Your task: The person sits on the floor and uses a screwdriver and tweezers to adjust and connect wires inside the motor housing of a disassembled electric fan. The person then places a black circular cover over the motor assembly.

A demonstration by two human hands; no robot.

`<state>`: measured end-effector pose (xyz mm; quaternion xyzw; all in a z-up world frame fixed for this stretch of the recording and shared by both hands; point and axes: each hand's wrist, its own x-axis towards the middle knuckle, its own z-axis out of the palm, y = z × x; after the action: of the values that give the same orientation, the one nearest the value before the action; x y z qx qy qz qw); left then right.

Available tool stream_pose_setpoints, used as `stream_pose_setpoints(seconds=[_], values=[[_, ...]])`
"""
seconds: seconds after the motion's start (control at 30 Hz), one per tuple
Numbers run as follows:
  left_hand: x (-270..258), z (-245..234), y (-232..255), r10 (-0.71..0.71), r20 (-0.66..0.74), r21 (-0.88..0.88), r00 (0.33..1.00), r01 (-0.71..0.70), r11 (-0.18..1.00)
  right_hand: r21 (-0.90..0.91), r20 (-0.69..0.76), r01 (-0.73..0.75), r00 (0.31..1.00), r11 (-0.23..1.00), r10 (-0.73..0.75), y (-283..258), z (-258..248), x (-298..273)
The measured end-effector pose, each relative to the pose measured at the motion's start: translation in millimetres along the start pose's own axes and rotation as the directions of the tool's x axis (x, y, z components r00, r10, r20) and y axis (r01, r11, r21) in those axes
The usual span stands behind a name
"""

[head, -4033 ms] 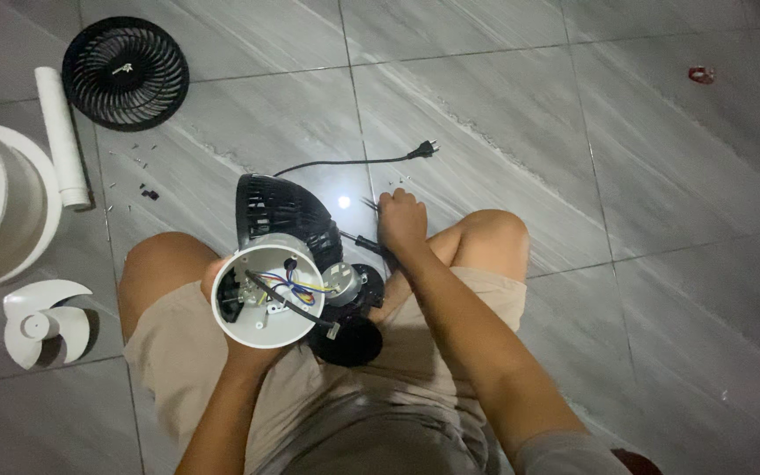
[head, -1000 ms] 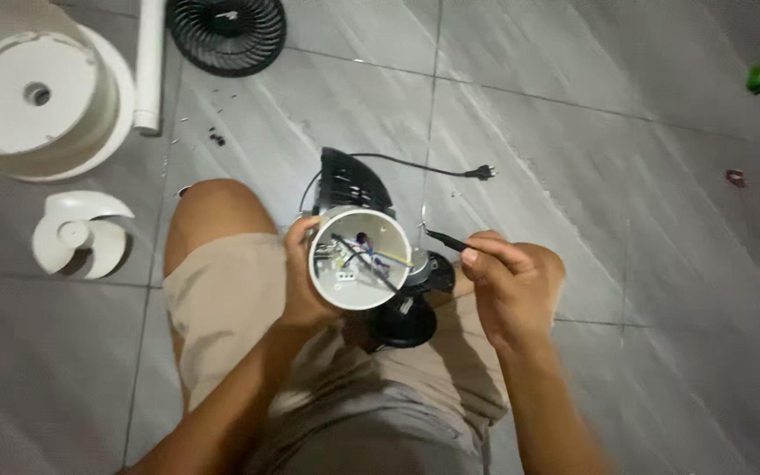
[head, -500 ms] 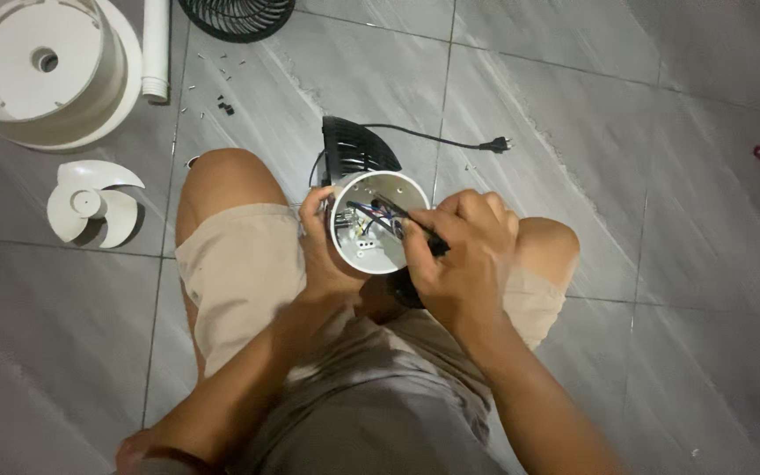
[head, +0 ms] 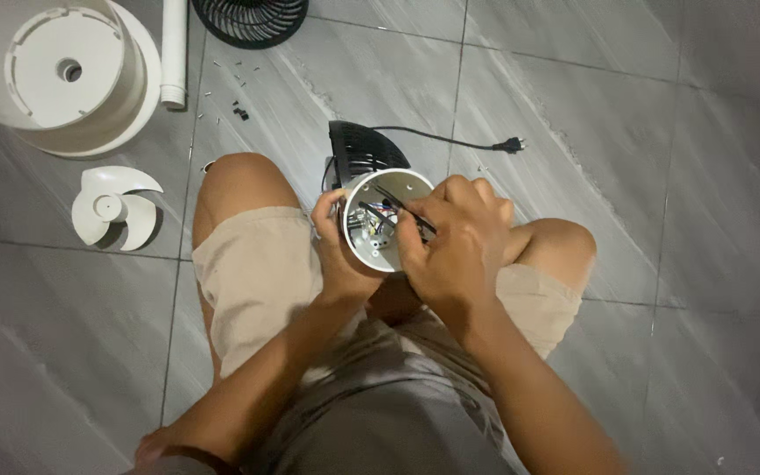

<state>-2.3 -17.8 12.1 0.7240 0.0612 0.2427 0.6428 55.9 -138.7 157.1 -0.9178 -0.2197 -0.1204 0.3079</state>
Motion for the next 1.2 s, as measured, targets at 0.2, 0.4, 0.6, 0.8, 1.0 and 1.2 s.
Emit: stream_pose_setpoints(seconds=[0.2, 0.4, 0.6, 0.8, 1.0, 1.2], values=[[-0.5, 6.7, -1.8, -0.065, -0.019, 0.073, 0.998, 0.066, 0.995, -0.023, -0.007, 0.039, 0.999, 0.999, -0.039, 2.6, 3.2, 1.3], [-0.2, 8.3, -3.0, -0.042, -0.029, 0.003, 0.999, 0.042, 0.999, -0.049, 0.004, 0.047, 0.999, 0.998, -0.047, 2.8, 7.0, 2.7], [2.5, 7.2, -2.2, -0.035, -0.051, 0.032, 0.998, 0.036, 0.999, -0.05, -0.005, 0.061, 0.998, 0.997, -0.061, 1.9, 10.0, 4.5], [2.7, 8.5, -1.1, -0.055, -0.05, -0.008, 0.997, 0.055, 0.998, -0.097, 0.018, 0.067, 0.998, 0.993, -0.066, 1.6, 8.8, 5.8], [1.6, 8.6, -1.9, -0.106, -0.03, -0.033, 0.994, 0.105, 0.994, -0.115, 0.04, 0.071, 0.997, 0.991, -0.067, 0.5, 5.1, 5.3], [2.0, 5.4, 2.2, -0.027, -0.033, 0.083, 0.999, 0.03, 0.996, -0.145, 0.073, 0.08, 0.995, 0.986, -0.07, 0.3, 3.3, 7.7]])
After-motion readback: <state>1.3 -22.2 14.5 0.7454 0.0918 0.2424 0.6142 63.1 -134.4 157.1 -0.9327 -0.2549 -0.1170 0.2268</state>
